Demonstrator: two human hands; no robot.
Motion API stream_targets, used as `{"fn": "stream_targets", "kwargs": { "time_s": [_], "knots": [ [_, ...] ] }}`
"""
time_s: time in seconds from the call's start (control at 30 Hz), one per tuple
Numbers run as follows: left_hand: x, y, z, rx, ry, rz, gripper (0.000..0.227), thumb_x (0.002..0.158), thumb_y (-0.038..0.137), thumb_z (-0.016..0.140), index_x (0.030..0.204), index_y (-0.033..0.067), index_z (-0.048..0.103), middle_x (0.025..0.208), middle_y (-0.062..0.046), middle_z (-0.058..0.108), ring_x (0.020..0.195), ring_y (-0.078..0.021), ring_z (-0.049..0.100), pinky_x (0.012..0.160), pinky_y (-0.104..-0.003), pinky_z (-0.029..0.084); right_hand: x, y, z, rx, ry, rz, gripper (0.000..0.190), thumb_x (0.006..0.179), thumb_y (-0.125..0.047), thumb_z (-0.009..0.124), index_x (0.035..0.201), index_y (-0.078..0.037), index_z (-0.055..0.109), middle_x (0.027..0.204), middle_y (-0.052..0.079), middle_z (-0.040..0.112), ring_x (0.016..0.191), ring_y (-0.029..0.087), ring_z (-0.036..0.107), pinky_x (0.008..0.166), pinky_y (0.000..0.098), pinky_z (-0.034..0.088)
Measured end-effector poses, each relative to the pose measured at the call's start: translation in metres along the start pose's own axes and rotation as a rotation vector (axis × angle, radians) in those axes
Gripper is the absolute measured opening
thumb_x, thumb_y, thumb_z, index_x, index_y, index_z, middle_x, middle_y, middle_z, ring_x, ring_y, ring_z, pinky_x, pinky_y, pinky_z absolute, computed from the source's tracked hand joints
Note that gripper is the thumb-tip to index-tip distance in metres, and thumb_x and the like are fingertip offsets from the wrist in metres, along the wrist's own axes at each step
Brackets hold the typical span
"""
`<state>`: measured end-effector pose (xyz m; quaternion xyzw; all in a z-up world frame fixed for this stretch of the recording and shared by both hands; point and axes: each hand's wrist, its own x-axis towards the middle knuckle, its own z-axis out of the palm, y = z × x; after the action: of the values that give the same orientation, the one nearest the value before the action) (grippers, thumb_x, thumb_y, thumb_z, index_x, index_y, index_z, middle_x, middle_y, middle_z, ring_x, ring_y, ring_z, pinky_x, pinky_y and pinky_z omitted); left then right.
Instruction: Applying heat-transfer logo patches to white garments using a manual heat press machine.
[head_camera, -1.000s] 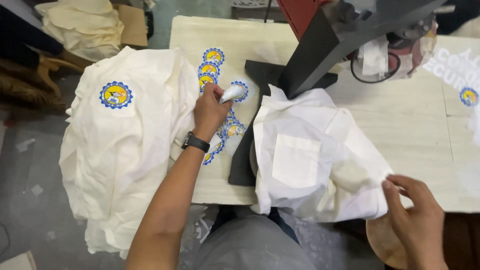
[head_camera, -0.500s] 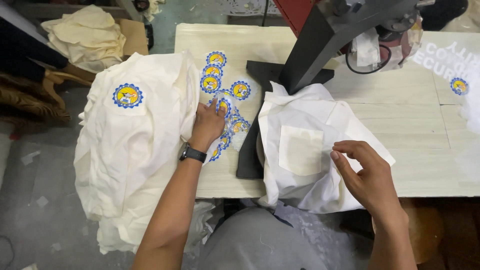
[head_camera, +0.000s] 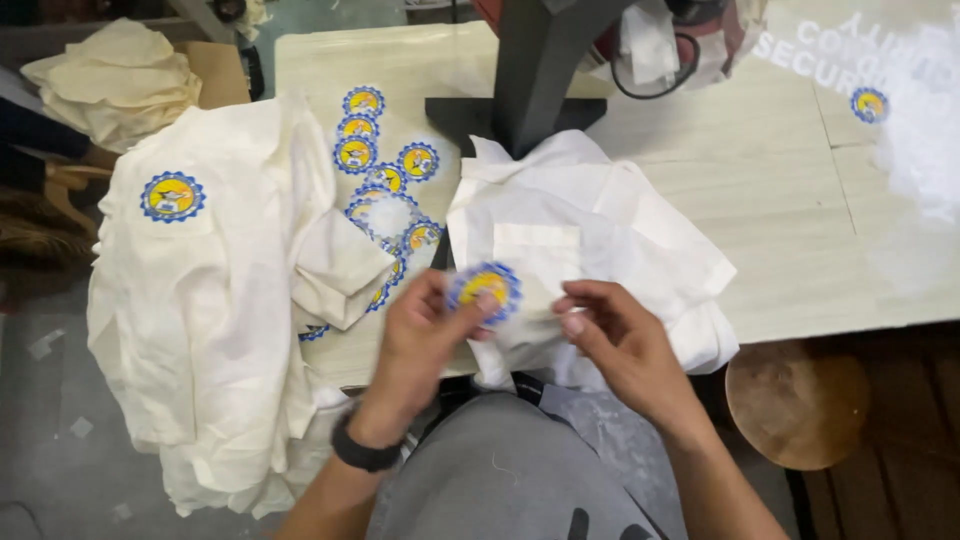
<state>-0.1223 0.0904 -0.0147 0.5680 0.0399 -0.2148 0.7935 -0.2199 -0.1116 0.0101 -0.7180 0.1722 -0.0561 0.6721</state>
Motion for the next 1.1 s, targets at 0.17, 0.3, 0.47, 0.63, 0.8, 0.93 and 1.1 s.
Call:
{"fn": "stream_targets", "kwargs": {
  "time_s": [0.17,0.3,0.47,0.63,0.8,0.93,1.1],
  "knots": [
    [0.014,-0.015,0.023,0.169,-0.142,0.066,0.045,0.081,0.018,0.093,0.112,-0.0016,0.066,0.092,-0.014,0.075,0.076,-0.0152,0.074,0.07,-0.027,0.066,0.032,0.006,0.001,0.041,0.021,-0.044,0.03,0.092,-0.003,0.08,0.12,0.002,0.072,0.088,0.011,0.072,0.074,0.015,0.068,0.069,0.0287,0.061],
    [0.032,-0.01,0.004,0.896,-0.113,0.517,0.034,0.1,0.041,0.074,0.115,0.0107,0.07,0.095,-0.01,0.078,0.089,-0.0275,0.079,0.082,-0.041,0.06,0.052,0.022,-0.006,0.02,0.058,-0.048,0.036,0.09,-0.001,0.08,0.123,0.006,0.066,0.085,0.013,0.07,0.069,0.014,0.065,0.066,0.0274,0.058],
    [0.029,-0.011,-0.044,1.431,-0.432,0.757,0.011,0.094,0.031,0.075,0.101,0.0226,0.074,0.104,0.002,0.07,0.106,-0.022,0.064,0.1,-0.046,0.039,0.056,0.049,0.0,-0.159,0.087,0.075,0.043,0.092,-0.01,0.082,0.129,-0.001,0.064,0.09,0.013,0.076,0.078,0.014,0.066,0.073,0.0267,0.055],
    [0.029,0.006,-0.081,1.647,-0.612,0.597,0.018,0.078,0.02,0.082,0.094,0.0243,0.074,0.132,0.0,0.059,0.128,-0.0285,0.048,0.108,-0.054,0.032,0.055,0.046,0.007,-0.329,0.12,0.114,0.043,0.091,-0.019,0.084,0.129,-0.007,0.065,0.09,0.012,0.077,0.081,0.017,0.067,0.076,0.0302,0.057],
    [0.038,-0.001,-0.038,1.204,-0.358,0.939,0.013,0.101,0.034,0.068,0.103,0.0218,0.072,0.101,-0.003,0.059,0.094,-0.0262,0.06,0.091,-0.043,0.043,0.051,0.039,0.014,-0.411,0.144,-0.01,0.042,0.089,-0.011,0.083,0.126,-0.001,0.065,0.091,0.015,0.072,0.076,0.021,0.067,0.068,0.0334,0.059],
    [0.06,-0.047,-0.017,1.265,-0.236,0.952,0.025,0.104,0.043,0.062,0.12,0.0267,0.073,0.105,-0.001,0.058,0.098,-0.0241,0.058,0.096,-0.045,0.038,0.046,0.043,0.014,-0.565,0.214,-0.221,0.037,0.092,-0.015,0.085,0.121,-0.002,0.066,0.094,0.013,0.06,0.076,0.025,0.067,0.064,0.0354,0.06],
    [0.063,-0.05,-0.017,1.246,-0.271,0.95,0.03,0.104,0.045,0.061,0.121,0.0254,0.076,0.105,-0.004,0.056,0.102,-0.0232,0.058,0.101,-0.05,0.036,0.042,0.045,0.006,-0.764,0.07,-0.334,0.014,0.103,-0.022,0.072,0.11,-0.012,0.079,0.093,0.007,0.059,0.071,0.025,0.068,0.06,0.0367,0.062]
  ]
}}
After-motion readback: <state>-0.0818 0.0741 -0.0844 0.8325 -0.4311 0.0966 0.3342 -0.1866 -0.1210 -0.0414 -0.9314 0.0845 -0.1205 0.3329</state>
